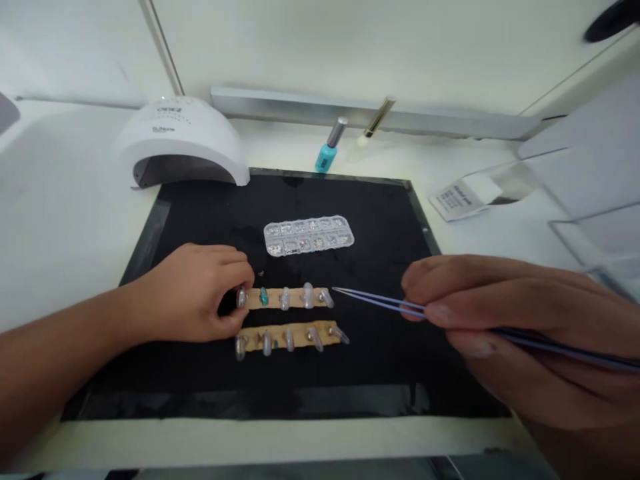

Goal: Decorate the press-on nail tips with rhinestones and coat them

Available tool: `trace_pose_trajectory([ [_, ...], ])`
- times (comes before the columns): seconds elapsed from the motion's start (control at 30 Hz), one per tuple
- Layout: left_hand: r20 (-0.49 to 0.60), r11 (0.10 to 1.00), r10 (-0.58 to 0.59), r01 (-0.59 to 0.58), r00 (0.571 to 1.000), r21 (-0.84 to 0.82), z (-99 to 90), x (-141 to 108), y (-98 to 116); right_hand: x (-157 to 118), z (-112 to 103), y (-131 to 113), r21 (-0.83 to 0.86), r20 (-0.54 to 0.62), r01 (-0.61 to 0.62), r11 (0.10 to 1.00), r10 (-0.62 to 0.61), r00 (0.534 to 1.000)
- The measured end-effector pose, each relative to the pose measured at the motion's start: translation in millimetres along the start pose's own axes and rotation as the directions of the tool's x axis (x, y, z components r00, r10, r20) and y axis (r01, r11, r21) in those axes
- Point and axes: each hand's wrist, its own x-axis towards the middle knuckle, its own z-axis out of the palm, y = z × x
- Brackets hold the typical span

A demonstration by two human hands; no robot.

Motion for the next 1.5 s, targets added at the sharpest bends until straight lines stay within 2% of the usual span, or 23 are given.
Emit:
trace_pose_trajectory([
  [0.1, -0.024, 0.999, -0.027, 0.028, 0.999, 0.031, 0.8, 0, 0, -9, 7, 7, 0.064, -0.082, 0.102, 0.993, -0.097, 0.992],
  [0.13, -0.035, 0.998, -0.038, 0.040, 0.999, 0.039, 1.2, 0, 0, -11, 11, 13, 0.076, -0.097, 0.103, 0.992, -0.096, 0.991],
  [0.3, -0.033, 0.998, -0.058, 0.058, 0.998, 0.018, 3.0, 2, -1, -13, 28, 37, 0.015, -0.123, 0.191, 0.981, -0.188, 0.975],
  [0.5, 0.012, 0.999, -0.042, 0.042, 0.999, -0.035, 5.3, 4, -4, -17, 29, 45, -0.026, -0.141, 0.133, 0.991, -0.135, 0.981],
  [0.9, 0.000, 0.996, -0.012, 0.012, 1.000, -0.092, 6.0, 1, -4, -17, 30, 47, -0.066, -0.007, 0.126, 0.990, -0.127, 0.992],
  [1.5, 0.005, 0.996, -0.001, 0.002, 1.000, -0.086, 3.8, 4, -4, -18, 30, 47, -0.123, -0.005, 0.115, 0.986, -0.116, 0.993],
])
